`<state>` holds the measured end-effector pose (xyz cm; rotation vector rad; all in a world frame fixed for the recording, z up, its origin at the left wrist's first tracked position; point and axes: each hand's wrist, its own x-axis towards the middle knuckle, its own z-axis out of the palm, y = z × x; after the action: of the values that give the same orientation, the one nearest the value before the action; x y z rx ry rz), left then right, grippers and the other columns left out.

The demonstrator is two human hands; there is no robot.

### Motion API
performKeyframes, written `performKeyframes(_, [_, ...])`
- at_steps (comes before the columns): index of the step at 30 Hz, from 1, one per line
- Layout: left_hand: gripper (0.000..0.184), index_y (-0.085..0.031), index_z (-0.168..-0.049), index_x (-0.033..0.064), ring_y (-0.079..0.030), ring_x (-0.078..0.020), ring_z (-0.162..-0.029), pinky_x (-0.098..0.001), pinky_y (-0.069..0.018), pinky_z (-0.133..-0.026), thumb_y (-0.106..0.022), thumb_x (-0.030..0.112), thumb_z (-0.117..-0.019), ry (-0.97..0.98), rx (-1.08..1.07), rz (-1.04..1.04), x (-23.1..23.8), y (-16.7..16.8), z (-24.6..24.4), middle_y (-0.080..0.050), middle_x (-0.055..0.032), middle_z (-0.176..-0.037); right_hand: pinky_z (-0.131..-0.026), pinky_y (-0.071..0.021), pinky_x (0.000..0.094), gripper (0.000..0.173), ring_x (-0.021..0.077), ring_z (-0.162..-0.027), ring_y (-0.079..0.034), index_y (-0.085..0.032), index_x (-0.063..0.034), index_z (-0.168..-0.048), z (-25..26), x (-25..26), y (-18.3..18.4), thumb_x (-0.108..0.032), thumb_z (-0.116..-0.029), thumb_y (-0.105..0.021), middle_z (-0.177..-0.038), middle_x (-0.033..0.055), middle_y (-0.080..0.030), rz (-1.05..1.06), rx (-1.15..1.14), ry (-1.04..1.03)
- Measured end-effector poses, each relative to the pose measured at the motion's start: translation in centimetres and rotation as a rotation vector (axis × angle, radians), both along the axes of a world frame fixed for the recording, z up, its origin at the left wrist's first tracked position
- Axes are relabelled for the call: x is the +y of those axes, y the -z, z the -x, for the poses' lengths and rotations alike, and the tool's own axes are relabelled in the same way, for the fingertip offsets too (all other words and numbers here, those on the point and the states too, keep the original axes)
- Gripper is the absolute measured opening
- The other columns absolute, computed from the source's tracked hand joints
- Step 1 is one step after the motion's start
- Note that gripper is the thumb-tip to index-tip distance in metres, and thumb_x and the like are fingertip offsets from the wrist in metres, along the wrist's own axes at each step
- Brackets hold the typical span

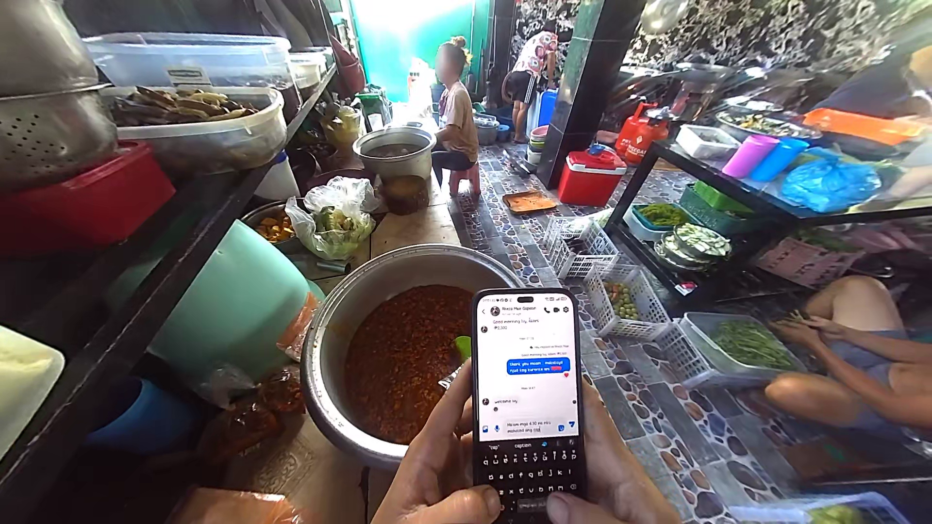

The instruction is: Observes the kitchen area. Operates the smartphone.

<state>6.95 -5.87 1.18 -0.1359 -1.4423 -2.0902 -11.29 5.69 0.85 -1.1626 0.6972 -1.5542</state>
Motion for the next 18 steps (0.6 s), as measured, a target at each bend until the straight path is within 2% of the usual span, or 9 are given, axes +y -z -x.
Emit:
performKeyframes(3, [0.093, 0.003, -0.163, 0.0129, -0.06, -0.021, -0.127, -0.0382, -0.0598, -0.088, -0.05, -0.006, -0.0894, 0.013, 0.01, 0.001, -0.03, -0.04, 0.0, -0.045, -0.0084, -0.155, -0.08, -0.0644, 0.0494, 0.098, 0.0302, -0.13, -0.06, 0.017, -0.0103, -0.158, 0.29, 0.1, 0.25, 0.009, -0.0875, -0.048, -0.154, 0.01, -0.045, 0.008, -0.056, -0.059])
performKeyframes(5, [0.093, 0.002, -0.164, 0.0139, -0.058, -0.0215, -0.129, -0.0407, -0.0584, -0.093, -0.051, -0.006, -0.0896, 0.02, 0.017, -0.004, -0.04, -0.07, 0.06, -0.044, -0.0079, -0.156, -0.079, -0.0648, 0.0488, 0.096, 0.0302, -0.128, -0.061, 0.017, -0.0087, -0.158, 0.37, 0.13, 0.16, 0.013, -0.0855, -0.043, -0.153, 0.0108, -0.046, -0.008, -0.032, -0.047])
performKeyframes(8, [0.092, 0.001, -0.163, 0.0101, -0.061, -0.0215, -0.126, -0.0405, -0.0593, -0.091, -0.049, -0.012, -0.0887, -0.037, -0.005, 0.008, 0.18, -0.14, 0.21, -0.047, -0.0087, -0.154, -0.077, -0.0649, 0.0475, 0.098, 0.0298, -0.127, -0.062, 0.018, -0.0045, -0.156, 0.28, 0.08, 0.09, 0.012, -0.0833, -0.046, -0.152, 0.0126, -0.046, -0.001, -0.026, -0.042])
performKeyframes(11, [0.09, 0.0, -0.163, 0.0096, -0.061, -0.021, -0.126, -0.041, -0.0583, -0.095, -0.047, -0.015, -0.0906, -0.05, -0.003, 0.022, 0.19, -0.01, 0.25, -0.047, -0.0084, -0.154, -0.08, -0.0644, 0.0481, 0.1, 0.0295, -0.13, -0.059, 0.018, -0.0048, -0.156, 0.28, 0.06, 0.08, 0.007, -0.0848, -0.051, -0.153, 0.0123, -0.044, 0.008, -0.051, -0.062])
performKeyframes(14, [0.091, -0.001, -0.163, 0.0107, -0.06, -0.0217, -0.127, -0.0422, -0.0579, -0.095, -0.046, -0.015, -0.0886, -0.044, 0.0, 0.015, 0.18, -0.03, 0.22, -0.048, -0.0087, -0.154, -0.078, -0.0647, 0.0471, 0.1, 0.0295, -0.128, -0.061, 0.019, -0.0052, -0.155, 0.22, 0.05, -0.01, 0.007, -0.084, -0.05, -0.153, 0.012, -0.045, 0.0, -0.043, -0.06])
performKeyframes(18, [0.093, 0.001, -0.163, 0.0098, -0.06, -0.0213, -0.127, -0.042, -0.0574, -0.096, -0.047, -0.014, -0.0878, -0.031, 0.01, 0.007, 0.19, -0.05, 0.27, -0.046, -0.0085, -0.154, -0.078, -0.0653, 0.0489, 0.097, 0.0305, -0.127, -0.062, 0.018, -0.0064, -0.156, 0.36, 0.17, 0.13, 0.014, -0.0843, -0.044, -0.152, 0.0116, -0.047, -0.025, -0.033, -0.047])
